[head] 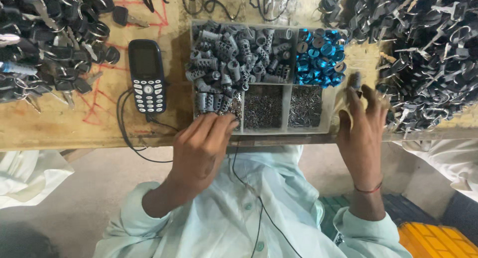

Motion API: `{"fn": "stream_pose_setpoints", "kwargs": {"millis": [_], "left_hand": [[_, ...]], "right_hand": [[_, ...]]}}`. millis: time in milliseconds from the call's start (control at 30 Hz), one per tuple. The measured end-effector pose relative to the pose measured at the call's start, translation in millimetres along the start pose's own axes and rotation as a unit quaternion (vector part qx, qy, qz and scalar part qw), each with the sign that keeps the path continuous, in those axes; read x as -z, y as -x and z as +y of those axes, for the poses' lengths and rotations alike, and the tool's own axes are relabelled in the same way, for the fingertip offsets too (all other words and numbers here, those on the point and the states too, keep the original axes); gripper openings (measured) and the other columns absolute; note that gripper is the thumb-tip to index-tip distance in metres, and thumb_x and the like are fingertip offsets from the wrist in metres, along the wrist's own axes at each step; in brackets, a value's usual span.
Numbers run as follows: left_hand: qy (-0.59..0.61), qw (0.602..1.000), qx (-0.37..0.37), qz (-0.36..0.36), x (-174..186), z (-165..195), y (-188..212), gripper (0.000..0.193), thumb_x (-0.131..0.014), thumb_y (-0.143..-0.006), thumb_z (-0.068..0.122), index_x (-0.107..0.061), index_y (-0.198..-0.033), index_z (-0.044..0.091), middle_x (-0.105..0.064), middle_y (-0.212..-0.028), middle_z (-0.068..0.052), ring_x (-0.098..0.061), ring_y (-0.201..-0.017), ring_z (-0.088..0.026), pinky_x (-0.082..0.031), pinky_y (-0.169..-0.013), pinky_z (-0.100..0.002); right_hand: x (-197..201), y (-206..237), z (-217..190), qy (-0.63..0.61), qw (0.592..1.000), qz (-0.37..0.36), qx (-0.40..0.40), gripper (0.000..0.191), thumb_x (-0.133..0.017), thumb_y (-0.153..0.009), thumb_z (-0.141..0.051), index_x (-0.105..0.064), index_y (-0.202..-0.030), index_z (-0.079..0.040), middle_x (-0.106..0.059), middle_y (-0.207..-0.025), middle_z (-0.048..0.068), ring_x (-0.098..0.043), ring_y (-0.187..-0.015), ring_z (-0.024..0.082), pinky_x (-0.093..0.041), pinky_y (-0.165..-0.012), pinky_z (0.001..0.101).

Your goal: The person assembles key fobs by hand, inserting small metal pins into grey plastic housings and attaching blue plastic caps. The person repeatedly picks parts from a compartmented tray and piles finished units on the table.

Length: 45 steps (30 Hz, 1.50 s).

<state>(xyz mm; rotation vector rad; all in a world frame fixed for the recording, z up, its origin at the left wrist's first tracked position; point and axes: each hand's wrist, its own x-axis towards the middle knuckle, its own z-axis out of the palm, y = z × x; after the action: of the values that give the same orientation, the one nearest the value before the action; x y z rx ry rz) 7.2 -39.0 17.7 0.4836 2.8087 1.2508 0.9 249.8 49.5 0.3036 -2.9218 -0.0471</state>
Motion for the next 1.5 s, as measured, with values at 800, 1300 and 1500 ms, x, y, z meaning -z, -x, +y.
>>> {"fn": "stream_pose_setpoints", "kwargs": {"millis": [800,1300,1500], "left_hand": [[0.182,0.980,0.026,0.078,-5.0,-10.7,14.7,0.018,-0.077,-0.090,-0.001,-0.063,-0.101,0.004,-0.074,-0.103,-0.009,-0.077,-0.090,-0.023,-0.060,-0.075,-0.032],[0.276,0.959,0.058,0.044,-11.4,1.4,5.2,0.015,-0.074,-0.095,-0.002,-0.071,-0.108,0.004,-0.075,-0.100,-0.010,-0.075,-0.083,-0.018,-0.059,-0.071,-0.026],[0.366,0.922,0.124,0.017,-22.3,13.9,-1.0,0.025,-0.074,-0.093,0.003,-0.071,-0.118,0.006,-0.077,-0.096,-0.007,-0.074,-0.083,-0.015,-0.061,-0.075,-0.025]], "right_hand": [[-17.2,-32.9,-57.3,-0.431,0.880,-0.199,-0.035,0.012,-0.076,-0.088,0.000,-0.069,-0.097,-0.005,-0.067,-0.099,0.007,-0.067,-0.079,0.023,-0.051,-0.064,0.0334],[-27.8,-18.3,-36.5,-0.588,0.792,-0.159,-0.045,0.015,-0.080,-0.087,0.001,-0.071,-0.096,-0.004,-0.068,-0.104,0.007,-0.064,-0.096,0.015,-0.050,-0.083,0.0272],[-25.3,-8.6,-31.7,-0.692,0.681,-0.222,-0.093,0.015,-0.078,-0.088,0.003,-0.070,-0.099,-0.005,-0.067,-0.105,0.006,-0.064,-0.099,0.015,-0.054,-0.084,0.0274]]}}
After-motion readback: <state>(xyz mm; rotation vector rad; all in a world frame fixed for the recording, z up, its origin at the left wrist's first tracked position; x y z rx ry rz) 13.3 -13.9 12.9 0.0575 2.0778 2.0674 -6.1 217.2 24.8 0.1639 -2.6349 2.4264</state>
